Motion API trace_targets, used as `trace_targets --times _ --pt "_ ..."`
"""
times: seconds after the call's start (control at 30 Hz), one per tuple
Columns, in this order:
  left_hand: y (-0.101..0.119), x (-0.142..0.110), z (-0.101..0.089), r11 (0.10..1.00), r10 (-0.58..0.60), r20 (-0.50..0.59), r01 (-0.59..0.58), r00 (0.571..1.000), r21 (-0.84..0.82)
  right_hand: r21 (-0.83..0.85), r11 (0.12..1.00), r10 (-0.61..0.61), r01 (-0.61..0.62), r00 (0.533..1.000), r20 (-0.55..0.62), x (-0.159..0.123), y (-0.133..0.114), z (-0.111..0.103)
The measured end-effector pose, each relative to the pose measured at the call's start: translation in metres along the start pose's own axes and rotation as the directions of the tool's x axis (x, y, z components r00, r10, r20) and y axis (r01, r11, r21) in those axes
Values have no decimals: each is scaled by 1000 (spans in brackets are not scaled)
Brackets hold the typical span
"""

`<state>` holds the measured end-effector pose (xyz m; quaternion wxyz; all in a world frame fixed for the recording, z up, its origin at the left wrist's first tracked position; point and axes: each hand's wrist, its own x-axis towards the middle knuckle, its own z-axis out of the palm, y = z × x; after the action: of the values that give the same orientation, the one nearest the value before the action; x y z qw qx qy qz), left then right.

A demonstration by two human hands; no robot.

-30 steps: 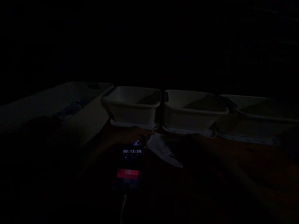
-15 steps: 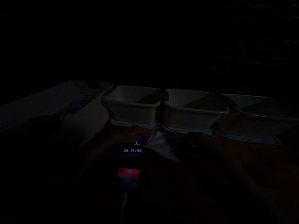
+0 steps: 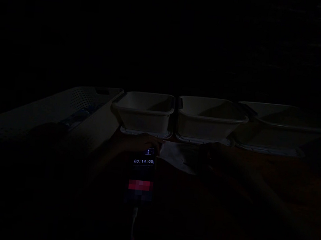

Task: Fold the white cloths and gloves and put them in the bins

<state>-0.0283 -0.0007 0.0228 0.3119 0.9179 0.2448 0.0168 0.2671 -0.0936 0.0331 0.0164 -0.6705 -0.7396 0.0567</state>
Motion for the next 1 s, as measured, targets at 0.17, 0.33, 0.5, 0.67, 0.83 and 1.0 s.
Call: trace_targets --times 0.17,0.33,0.5,0.67,0.83,1.0 --pt "-3 2 1 1000 2 -4 -2 1000 -6 12 1000 -18 18 1000 9 -4 1 0" --pt "-3 1 2 1000 3 -2 -3 1000 -6 -1 1000 -5 5 1000 24 0 1 3" --pt "-2 2 2 1000 11 -8 -11 1000 -1 -9 999 -40 40 999 38 -1 2 3" --pt "-1 2 2 1000 -4 -17 4 1000 -12 -18 998 -62 63 997 35 -4 2 4" --pt "-2 2 3 1000 -4 -23 4 1000 -14 -27 996 -86 86 996 -10 -5 1 4" --pt "0 2 3 1000 -9 -36 8 999 -17 -26 993 -113 111 989 -91 -8 2 5"
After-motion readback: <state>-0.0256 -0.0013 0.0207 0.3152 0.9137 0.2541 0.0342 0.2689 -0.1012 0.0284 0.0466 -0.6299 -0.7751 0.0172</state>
